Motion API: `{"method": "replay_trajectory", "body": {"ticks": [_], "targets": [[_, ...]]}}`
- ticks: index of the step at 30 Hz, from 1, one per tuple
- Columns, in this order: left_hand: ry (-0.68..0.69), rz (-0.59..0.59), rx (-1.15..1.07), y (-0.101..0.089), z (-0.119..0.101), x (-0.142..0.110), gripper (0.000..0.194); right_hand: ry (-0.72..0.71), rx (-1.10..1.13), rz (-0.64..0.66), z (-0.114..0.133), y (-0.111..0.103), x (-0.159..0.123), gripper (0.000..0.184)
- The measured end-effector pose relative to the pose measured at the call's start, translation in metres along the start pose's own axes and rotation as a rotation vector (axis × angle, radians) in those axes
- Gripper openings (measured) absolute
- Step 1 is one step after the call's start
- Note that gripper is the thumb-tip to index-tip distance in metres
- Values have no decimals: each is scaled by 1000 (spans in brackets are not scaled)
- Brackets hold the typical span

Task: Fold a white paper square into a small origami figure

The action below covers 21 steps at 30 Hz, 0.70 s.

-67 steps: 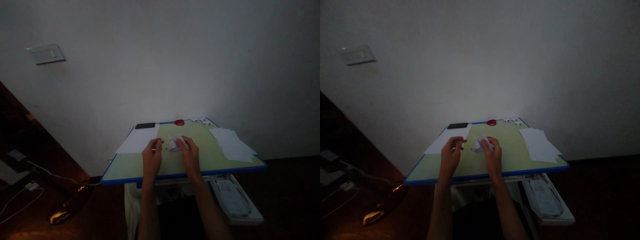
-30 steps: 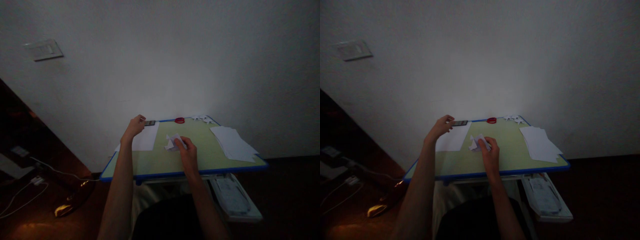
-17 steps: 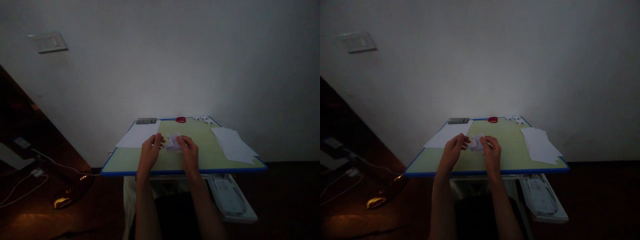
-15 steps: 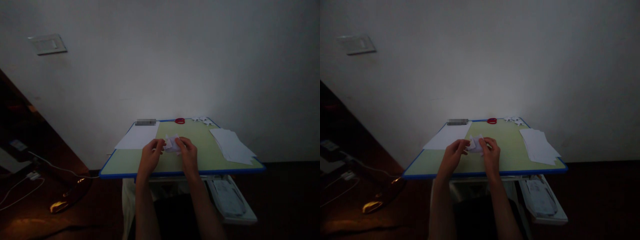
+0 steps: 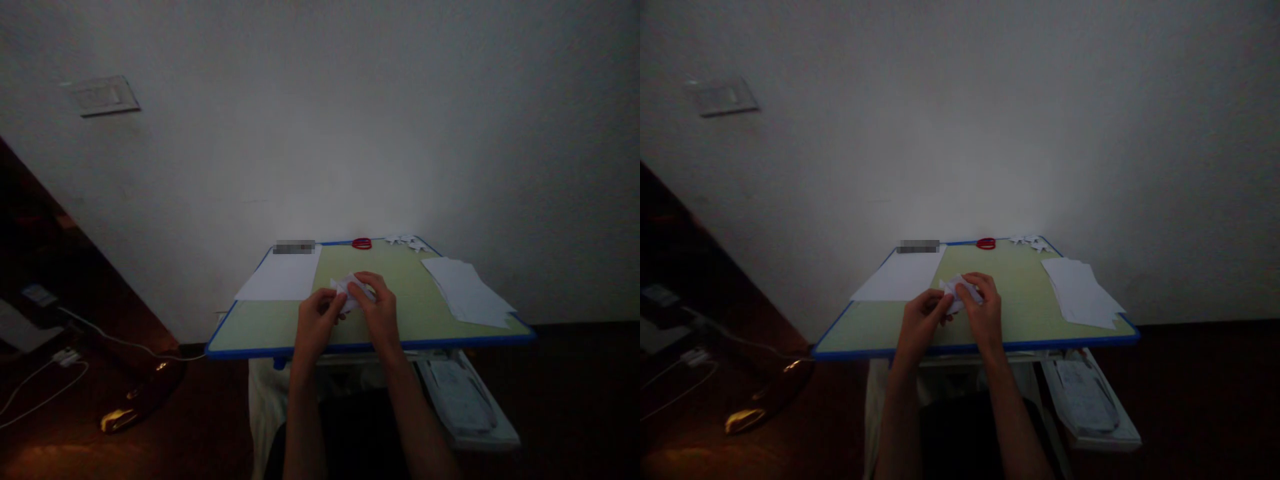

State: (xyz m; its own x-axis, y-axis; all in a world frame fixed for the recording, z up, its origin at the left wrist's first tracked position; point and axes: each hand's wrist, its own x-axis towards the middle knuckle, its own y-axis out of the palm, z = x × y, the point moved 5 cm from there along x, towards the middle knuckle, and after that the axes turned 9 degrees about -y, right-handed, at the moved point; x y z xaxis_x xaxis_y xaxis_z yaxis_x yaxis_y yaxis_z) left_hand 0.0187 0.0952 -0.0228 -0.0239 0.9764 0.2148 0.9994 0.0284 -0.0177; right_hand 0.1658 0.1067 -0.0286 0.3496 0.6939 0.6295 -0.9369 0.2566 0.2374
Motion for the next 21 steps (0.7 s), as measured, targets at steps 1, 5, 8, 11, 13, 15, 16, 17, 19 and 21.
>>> {"method": "replay_trajectory", "body": {"ticks": [1, 5, 8, 11, 13, 15, 16, 17, 19, 21], "targets": [[-5, -4, -8, 1, -2, -2, 32, -17, -11, -1, 1, 0, 0, 20], [-17, -57, -30, 5, -6, -5, 33, -51, -11, 1, 4, 1, 0, 19], [-1, -88, -52, 7, -4, -4, 32, -69, 2, -9, 7, 3, -1, 14], [15, -141, -68, 6, -1, -2, 31, -66, 12, -1, 9, 5, -1, 13], [29, -186, -68, 4, -1, -1, 31, -66, 11, 19, 10, 7, -2, 15], [47, -213, -61, 3, -3, -2, 30, -57, 0, 20, 8, 8, -2, 17], [55, -216, -57, 2, -4, -2, 29, -46, -8, 10, 7, 7, -2, 18], [61, -212, -56, 2, -4, -1, 28, -34, -17, -2, 5, 6, -1, 19], [69, -197, -60, 2, -3, 0, 27, -21, -40, -24, 2, 3, -1, 20], [71, -205, -85, 0, 0, 2, 28, -18, -61, -48, 1, 1, -1, 24]]}}
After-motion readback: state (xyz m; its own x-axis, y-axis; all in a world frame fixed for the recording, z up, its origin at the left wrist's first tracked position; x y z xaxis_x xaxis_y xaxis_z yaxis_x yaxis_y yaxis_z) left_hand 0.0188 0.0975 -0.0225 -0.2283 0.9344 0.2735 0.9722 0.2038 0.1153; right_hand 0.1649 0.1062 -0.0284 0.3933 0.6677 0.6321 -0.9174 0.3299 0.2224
